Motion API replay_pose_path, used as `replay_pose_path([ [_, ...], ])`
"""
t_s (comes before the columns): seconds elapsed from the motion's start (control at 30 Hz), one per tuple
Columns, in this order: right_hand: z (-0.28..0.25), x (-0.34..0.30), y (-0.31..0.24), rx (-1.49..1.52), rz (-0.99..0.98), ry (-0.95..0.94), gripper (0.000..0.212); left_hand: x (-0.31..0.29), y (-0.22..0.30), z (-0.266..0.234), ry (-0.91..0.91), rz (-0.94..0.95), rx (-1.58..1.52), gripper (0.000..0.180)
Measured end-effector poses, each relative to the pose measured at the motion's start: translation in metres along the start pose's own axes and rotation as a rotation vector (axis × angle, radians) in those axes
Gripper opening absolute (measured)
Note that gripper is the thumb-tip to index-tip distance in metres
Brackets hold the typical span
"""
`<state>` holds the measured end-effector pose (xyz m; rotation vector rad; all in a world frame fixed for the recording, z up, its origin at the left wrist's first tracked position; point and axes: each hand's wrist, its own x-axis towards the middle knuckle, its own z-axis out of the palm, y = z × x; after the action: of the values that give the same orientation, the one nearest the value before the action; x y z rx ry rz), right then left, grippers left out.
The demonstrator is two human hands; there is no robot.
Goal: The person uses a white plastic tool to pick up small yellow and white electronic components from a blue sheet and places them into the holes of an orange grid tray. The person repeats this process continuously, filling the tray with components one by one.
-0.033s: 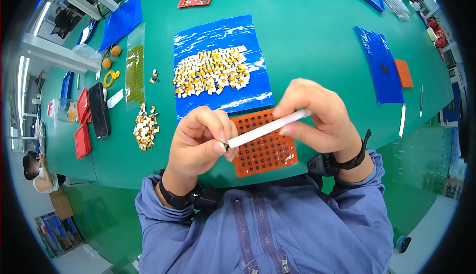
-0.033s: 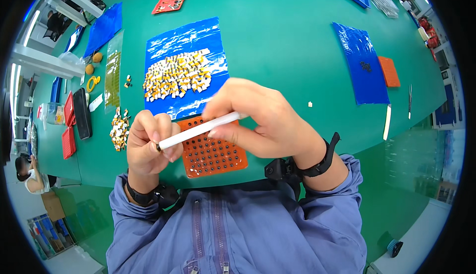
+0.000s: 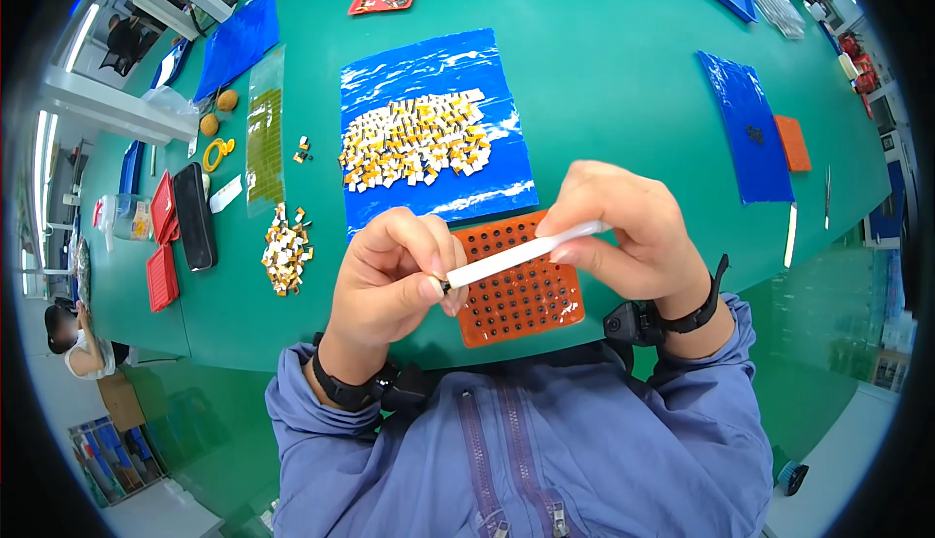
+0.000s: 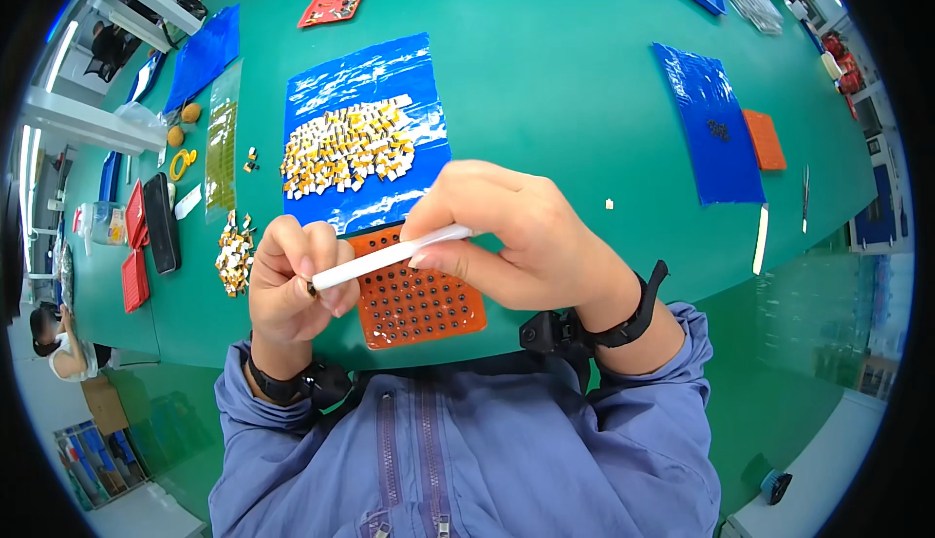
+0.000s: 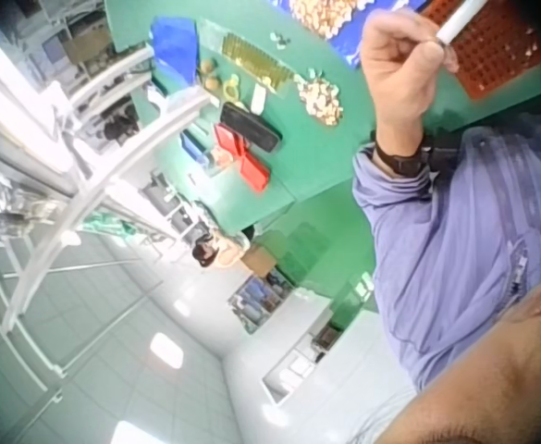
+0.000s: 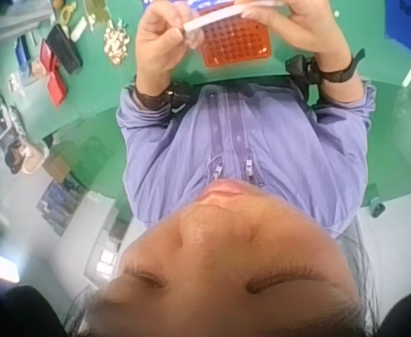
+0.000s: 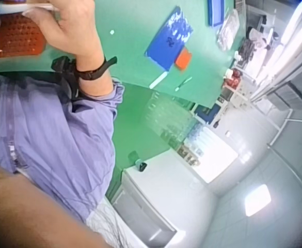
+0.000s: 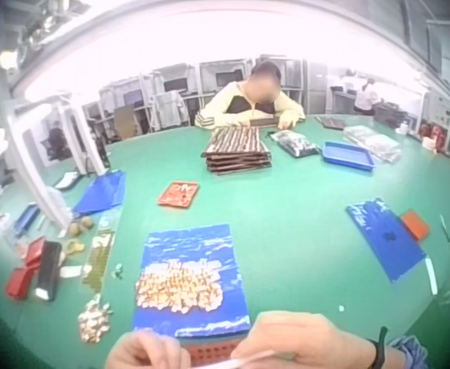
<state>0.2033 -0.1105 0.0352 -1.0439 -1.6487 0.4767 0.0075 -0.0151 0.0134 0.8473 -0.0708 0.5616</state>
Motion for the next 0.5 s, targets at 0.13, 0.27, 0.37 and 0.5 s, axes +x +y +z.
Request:
replay_pose_path([
  [0.13,-0.001,0.0,-0.0025,0.015,0.04,-0.045,0.009,-0.0005,-0.0004,-0.0007,-0.013,0.004,0.012,0.01],
  [0.27,-0.0024,-0.0026,-0.0004,-0.005,0.019,-0.066,0.01,0.0,0.0007,-0.0021,0.0,0.005,0.006,0.01],
  [0.37,-0.0017,-0.0016,0.0007,0.023,0.01,-0.06,0.009,-0.0003,0.0004,-0.0023,-0.004,0.0,0.009,0.01],
  [0.5,0.0017,-0.0012,0.0008,0.042,0.029,-0.03,0.007,0.0001,-0.0003,-0.0032,-0.005,0.02,0.006,0.009],
])
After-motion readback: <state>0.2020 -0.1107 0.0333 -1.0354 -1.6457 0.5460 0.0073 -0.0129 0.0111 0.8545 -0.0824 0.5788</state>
